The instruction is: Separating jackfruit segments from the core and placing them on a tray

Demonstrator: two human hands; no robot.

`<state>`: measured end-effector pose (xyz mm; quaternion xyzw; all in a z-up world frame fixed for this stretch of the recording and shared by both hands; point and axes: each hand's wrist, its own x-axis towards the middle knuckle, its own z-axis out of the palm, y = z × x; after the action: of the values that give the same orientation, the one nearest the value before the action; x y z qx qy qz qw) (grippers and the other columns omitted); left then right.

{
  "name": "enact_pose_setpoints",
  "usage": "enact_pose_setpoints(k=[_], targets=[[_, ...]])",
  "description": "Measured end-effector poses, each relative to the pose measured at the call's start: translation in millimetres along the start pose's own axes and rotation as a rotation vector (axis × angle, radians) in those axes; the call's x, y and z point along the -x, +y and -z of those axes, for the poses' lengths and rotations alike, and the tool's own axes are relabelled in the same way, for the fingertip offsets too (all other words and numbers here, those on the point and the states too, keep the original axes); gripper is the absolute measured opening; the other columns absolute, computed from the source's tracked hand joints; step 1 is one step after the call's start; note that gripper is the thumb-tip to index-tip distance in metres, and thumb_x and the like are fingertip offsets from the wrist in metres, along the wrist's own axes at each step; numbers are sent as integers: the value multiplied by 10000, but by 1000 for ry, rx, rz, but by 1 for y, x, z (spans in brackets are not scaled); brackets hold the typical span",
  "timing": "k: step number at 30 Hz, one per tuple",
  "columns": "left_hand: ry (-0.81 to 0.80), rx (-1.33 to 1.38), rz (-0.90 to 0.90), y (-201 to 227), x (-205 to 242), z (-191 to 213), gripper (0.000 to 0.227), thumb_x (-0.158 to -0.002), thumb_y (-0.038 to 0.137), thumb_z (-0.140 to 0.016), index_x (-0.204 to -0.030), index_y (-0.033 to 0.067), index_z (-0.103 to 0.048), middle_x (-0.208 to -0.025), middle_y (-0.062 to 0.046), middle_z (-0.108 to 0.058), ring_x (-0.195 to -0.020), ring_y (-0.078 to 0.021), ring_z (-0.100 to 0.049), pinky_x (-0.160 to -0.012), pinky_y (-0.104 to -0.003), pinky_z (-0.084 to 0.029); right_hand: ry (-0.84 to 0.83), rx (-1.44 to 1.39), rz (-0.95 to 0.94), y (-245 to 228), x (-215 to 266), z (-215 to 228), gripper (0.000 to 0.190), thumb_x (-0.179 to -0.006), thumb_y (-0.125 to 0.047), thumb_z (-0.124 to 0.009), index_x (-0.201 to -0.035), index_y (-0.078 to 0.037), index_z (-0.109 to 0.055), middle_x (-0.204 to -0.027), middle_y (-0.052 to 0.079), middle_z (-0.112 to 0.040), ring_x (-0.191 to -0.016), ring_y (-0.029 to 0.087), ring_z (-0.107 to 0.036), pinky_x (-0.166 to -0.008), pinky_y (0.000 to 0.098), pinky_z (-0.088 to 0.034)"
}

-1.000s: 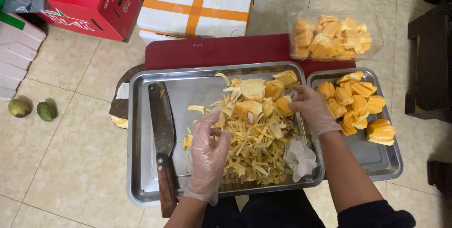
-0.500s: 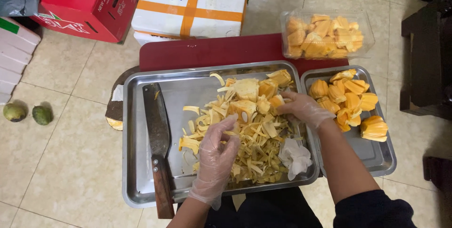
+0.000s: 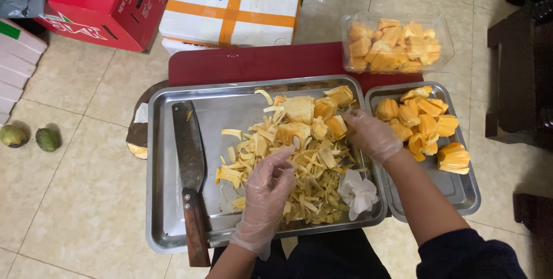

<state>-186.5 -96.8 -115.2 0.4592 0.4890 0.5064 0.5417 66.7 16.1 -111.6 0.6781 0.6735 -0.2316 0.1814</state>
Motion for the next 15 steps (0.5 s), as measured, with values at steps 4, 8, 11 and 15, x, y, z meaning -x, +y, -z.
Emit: enact_pose_setpoints(k=[4,8,11,15], targets=[[12,2,-14,-4,2,3,380,-903,24,-647,-1263,112,-731,-1008,-49,-685,-845,-128,-595,-759,-285,-544,-37,-33,-96,0,5,12,555,-1018,-192,-534,-1559,-283,-452,-1539,143,-453,-1129,373,-695,-963,526,-636],[-6,16,22,5,2,1,372,-906,7,-629,-1247,106,-740,-997,-50,-692,-843,-130,-606,-748,-287,-573,141,-217,-43,28,27,12,496,-933,-427,-686,-1369,-191,-670,-1257,110,-575,-1115,288,-663,-992,468,-554],[-84,67,141,17,1,-3,367,-939,48,-623,-1295,100,-700,-993,-70,-678,-831,-169,-634,-747,-310,-630,101,-564,-80,24,62,29,559,-881,-412,-708,-1389,-184,-656,-1277,77,-534,-1178,226,-590,-1054,412,-525],[-297,-40,448,67,-5,-12,651,-965,428,-514,-1556,156,-483,-1118,-70,-689,-884,-161,-708,-638,-213,-562,189,-802,279,26,76,10,509,-814,-185,-809,-1309,-165,-693,-1150,44,-578,-983,171,-614,-898,288,-620]])
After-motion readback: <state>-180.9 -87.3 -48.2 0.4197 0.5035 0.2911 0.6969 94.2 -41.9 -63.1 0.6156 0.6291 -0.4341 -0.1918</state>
